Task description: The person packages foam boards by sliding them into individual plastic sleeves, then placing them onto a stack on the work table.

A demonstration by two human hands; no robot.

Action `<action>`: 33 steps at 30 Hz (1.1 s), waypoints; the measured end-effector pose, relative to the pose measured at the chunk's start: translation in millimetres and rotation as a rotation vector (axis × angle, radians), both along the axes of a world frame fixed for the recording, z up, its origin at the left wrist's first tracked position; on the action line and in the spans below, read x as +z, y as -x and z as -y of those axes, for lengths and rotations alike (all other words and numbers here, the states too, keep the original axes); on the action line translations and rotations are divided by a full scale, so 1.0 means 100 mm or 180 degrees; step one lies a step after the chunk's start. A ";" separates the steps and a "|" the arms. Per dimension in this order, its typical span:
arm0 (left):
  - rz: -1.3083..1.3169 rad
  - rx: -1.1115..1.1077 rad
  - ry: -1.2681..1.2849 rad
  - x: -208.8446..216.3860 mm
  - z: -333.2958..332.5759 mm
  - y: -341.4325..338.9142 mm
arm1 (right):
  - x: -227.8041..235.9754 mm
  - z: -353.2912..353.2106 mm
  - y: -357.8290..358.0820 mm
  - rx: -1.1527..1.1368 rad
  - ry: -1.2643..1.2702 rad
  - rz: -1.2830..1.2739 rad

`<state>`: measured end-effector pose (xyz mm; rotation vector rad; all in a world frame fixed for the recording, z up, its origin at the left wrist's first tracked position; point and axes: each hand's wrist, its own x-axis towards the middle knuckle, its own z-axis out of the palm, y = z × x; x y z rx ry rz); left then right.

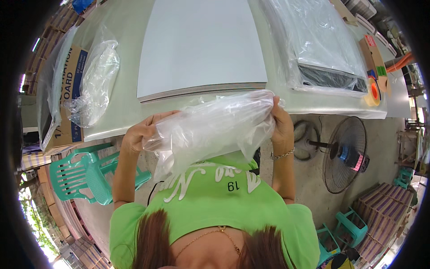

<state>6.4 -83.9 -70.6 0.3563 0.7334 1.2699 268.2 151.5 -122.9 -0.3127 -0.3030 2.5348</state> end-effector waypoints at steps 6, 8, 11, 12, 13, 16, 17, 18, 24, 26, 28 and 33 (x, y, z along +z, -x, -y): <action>0.0408 0.0175 0.0067 -0.61 0.29 0.35 | -0.09 -0.08 -0.09 0.0418 -0.0177 0.0195; 0.0418 0.0621 -0.0018 -0.32 0.17 0.26 | -0.15 -0.02 -0.07 0.0433 -0.0119 0.0335; 0.0400 0.1685 -0.0328 -0.23 0.11 0.16 | -0.13 0.14 0.12 0.0619 0.0111 0.0290; 0.0701 0.1864 -0.0471 -0.18 0.04 0.12 | -0.07 0.22 0.17 0.0644 0.0234 0.0259; 0.0996 0.2080 -0.0614 -0.14 -0.01 0.06 | -0.04 0.29 0.23 0.0710 0.0361 0.0226; 0.0634 0.2453 -0.0768 -0.27 -0.04 0.19 | -0.30 0.52 0.22 0.1322 0.0800 0.0462; 0.0461 0.2519 -0.0839 -0.28 -0.02 0.24 | -0.40 0.58 0.19 0.1548 0.0906 0.0494; 0.0351 0.2566 -0.0933 -0.26 0.01 0.27 | -0.45 0.63 0.17 0.1739 0.0944 0.0489; 0.0067 0.2445 -0.0963 -0.01 0.05 0.35 | -0.33 0.45 0.00 0.1258 0.0505 0.0141; -0.0210 0.2601 -0.0231 -0.01 0.15 0.27 | -0.19 0.21 -0.13 0.0698 0.0235 -0.0030; -0.0574 0.2667 0.0750 -0.04 0.28 0.23 | -0.03 -0.02 -0.29 0.0214 -0.0016 -0.0183; -0.0686 0.1394 0.1147 -0.48 0.67 -0.01 | 0.14 -0.42 -0.45 -0.0152 -0.0406 -0.0353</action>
